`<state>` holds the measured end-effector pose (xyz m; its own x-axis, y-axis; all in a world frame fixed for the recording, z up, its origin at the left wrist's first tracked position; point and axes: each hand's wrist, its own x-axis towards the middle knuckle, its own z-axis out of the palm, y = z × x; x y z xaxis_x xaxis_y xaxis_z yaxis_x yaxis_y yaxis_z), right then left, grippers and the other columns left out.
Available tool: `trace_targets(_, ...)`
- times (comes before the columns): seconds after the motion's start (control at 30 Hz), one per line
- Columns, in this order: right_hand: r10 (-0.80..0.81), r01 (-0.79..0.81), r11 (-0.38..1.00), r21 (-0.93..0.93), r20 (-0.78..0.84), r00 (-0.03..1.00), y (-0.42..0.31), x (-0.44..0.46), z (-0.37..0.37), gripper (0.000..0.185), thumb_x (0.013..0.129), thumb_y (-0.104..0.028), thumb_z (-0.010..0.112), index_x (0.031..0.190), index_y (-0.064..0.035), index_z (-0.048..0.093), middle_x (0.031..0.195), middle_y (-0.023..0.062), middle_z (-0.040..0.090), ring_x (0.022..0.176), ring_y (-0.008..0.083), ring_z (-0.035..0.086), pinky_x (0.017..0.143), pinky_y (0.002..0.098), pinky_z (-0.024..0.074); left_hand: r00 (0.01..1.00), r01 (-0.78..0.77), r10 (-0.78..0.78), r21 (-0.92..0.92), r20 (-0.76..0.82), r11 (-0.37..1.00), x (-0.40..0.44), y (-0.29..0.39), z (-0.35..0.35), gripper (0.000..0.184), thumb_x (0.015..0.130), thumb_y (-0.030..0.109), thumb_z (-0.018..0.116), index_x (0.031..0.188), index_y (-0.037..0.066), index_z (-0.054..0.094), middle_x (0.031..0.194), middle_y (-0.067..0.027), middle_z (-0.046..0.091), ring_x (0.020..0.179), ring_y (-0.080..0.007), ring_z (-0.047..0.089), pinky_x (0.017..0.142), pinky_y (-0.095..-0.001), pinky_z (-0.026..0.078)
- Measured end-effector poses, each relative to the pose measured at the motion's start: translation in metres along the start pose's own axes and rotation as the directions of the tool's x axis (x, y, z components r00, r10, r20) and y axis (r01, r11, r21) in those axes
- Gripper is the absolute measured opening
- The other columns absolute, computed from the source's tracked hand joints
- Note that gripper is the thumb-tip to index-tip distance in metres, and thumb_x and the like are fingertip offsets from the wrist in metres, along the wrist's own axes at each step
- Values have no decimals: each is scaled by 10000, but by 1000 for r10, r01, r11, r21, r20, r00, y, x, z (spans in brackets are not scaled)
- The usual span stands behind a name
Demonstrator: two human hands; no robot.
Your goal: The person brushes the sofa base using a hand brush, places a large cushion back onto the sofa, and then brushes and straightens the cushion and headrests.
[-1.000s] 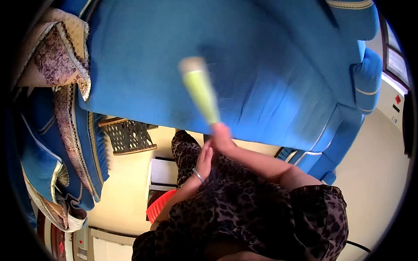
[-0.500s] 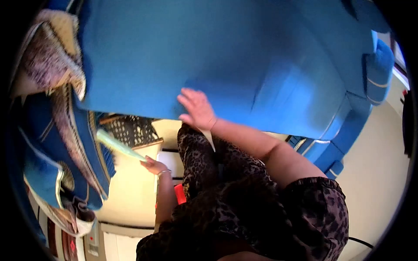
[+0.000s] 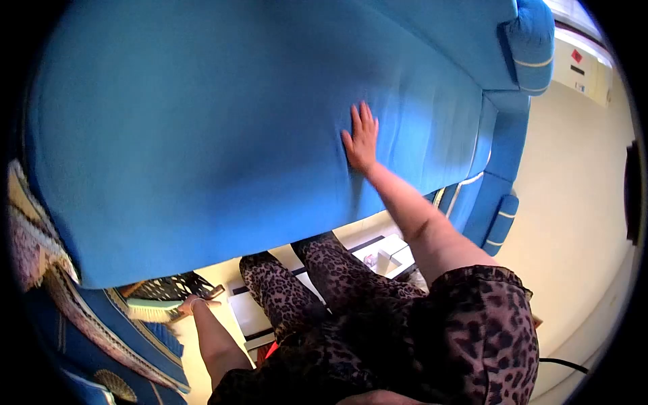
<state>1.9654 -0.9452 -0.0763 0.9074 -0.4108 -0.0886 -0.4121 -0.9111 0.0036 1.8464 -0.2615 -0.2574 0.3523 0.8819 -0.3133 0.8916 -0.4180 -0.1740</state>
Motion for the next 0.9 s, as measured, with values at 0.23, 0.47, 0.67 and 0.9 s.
trace_targets(0.23,922,-891,320,-322,322,214,251,-177,1,639,867,-423,519,1297,37,412,1262,239,500,1204,350,460,1042,387,324,943,243,-187,186,-275,952,-23,45,-54,723,764,436,669,1284,4,413,1302,-193,454,1160,-314,481,865,-533,415)
trace_targets(0.47,204,-203,979,27,-108,973,174,74,-40,601,820,-294,634,1299,-7,412,1340,192,430,1247,337,398,1034,400,331,335,-936,852,-241,-402,255,-217,286,-204,605,843,174,608,1335,-51,335,1355,-229,331,1218,-373,367,1053,-480,265)
trace_targets(0.67,6,5,997,82,-125,992,154,256,-46,576,835,-269,614,1325,-73,383,1280,143,466,1164,320,455,990,396,384,-295,-904,863,-173,-411,-391,-372,517,-234,386,808,87,632,1186,53,558,1174,-99,547,1113,-297,476,961,-402,349)
trace_targets(0.9,-61,63,997,38,-47,997,185,292,-32,394,814,-255,620,1160,-91,527,1146,96,526,1103,279,490,900,389,457,-459,-888,876,74,-149,-453,-478,673,-181,401,827,152,627,1219,107,552,1241,-40,518,1157,-247,460,989,-363,396)
